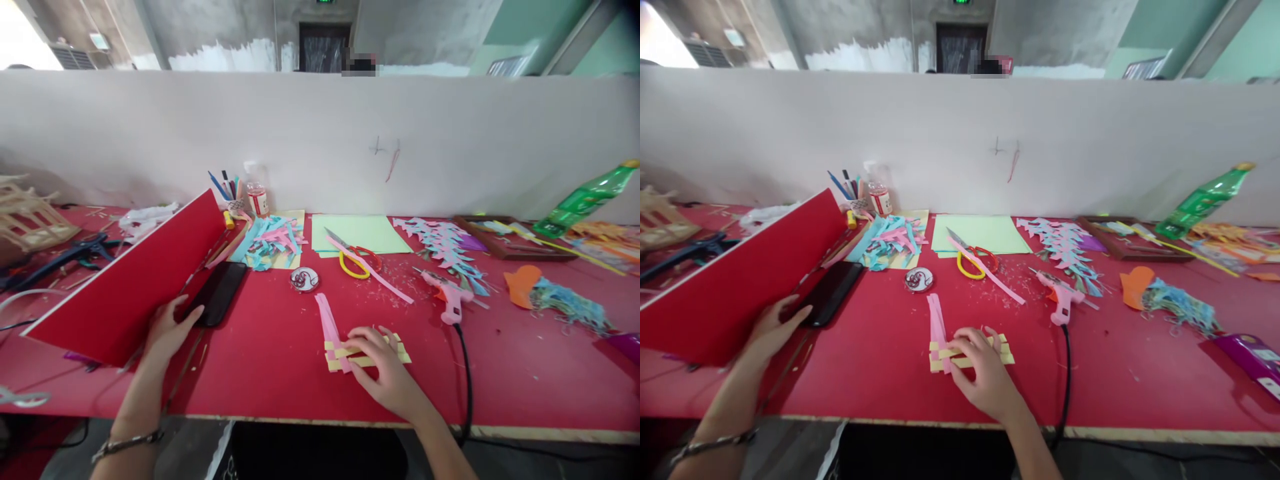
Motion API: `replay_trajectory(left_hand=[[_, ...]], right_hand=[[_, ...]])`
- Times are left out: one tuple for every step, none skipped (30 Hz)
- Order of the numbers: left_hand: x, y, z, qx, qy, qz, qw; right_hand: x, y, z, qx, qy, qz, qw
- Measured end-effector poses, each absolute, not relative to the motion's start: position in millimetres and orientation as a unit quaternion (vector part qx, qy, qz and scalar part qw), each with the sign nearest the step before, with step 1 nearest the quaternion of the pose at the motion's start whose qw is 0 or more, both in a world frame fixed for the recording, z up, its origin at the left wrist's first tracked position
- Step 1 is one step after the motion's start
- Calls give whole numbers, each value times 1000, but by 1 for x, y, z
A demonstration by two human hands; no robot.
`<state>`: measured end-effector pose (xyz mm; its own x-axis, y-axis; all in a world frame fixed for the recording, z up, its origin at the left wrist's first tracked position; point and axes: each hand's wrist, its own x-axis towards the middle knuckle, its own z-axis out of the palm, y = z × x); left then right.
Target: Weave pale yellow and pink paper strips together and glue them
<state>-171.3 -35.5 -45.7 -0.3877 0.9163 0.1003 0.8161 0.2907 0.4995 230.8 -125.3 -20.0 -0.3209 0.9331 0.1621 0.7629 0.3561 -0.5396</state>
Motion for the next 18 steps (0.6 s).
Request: replay_trajectory(left_hand=[[-168, -36, -45, 536, 802, 241, 108], [-165, -37, -44, 531, 807, 234, 110], [-162, -38, -43, 527, 813, 224, 110], [-160, -38, -42, 526, 817, 211, 103], [-159, -39, -42, 525, 821, 200, 98], [-159, -39, -42, 523, 825, 194, 96], [-159, -39, -42, 520, 827, 191, 96], [-160, -39, -43, 517, 829, 191, 96], [-160, -39, -44, 515, 830, 190, 96], [-161, -38, -45, 514, 831, 190, 96], [-161, -38, -46, 514, 831, 190, 97], [-162, -37, -46, 513, 831, 191, 99], [-162, -36, -46, 512, 831, 190, 103], [-162, -36, -45, 512, 831, 187, 110], [-161, -36, -43, 510, 832, 186, 118], [-160, -37, -40, 507, 832, 187, 125], [-157, -39, -36, 503, 831, 200, 129], [-153, -41, -31, 499, 826, 226, 128]], right_hand=[[231, -125, -20, -535, -791, 188, 229], [231, -125, -20, -534, -792, 189, 228], [231, -125, -21, -533, -792, 191, 227], [231, -125, -21, -532, -793, 192, 226], [232, -124, -22, -531, -794, 192, 224], [232, -124, -22, -531, -795, 191, 222], [232, -124, -22, -532, -795, 190, 221], [232, -124, -23, -533, -795, 187, 221], [233, -123, -23, -533, -795, 185, 221], [233, -123, -23, -534, -795, 183, 221], [233, -123, -23, -534, -795, 182, 222], [233, -123, -23, -533, -796, 182, 222], [233, -123, -23, -531, -797, 183, 222], [233, -123, -23, -528, -799, 185, 220], [232, -123, -23, -528, -800, 188, 217], [232, -124, -23, -528, -800, 190, 212], [232, -124, -23, -527, -803, 192, 204], [232, -124, -24, -524, -806, 195, 193]])
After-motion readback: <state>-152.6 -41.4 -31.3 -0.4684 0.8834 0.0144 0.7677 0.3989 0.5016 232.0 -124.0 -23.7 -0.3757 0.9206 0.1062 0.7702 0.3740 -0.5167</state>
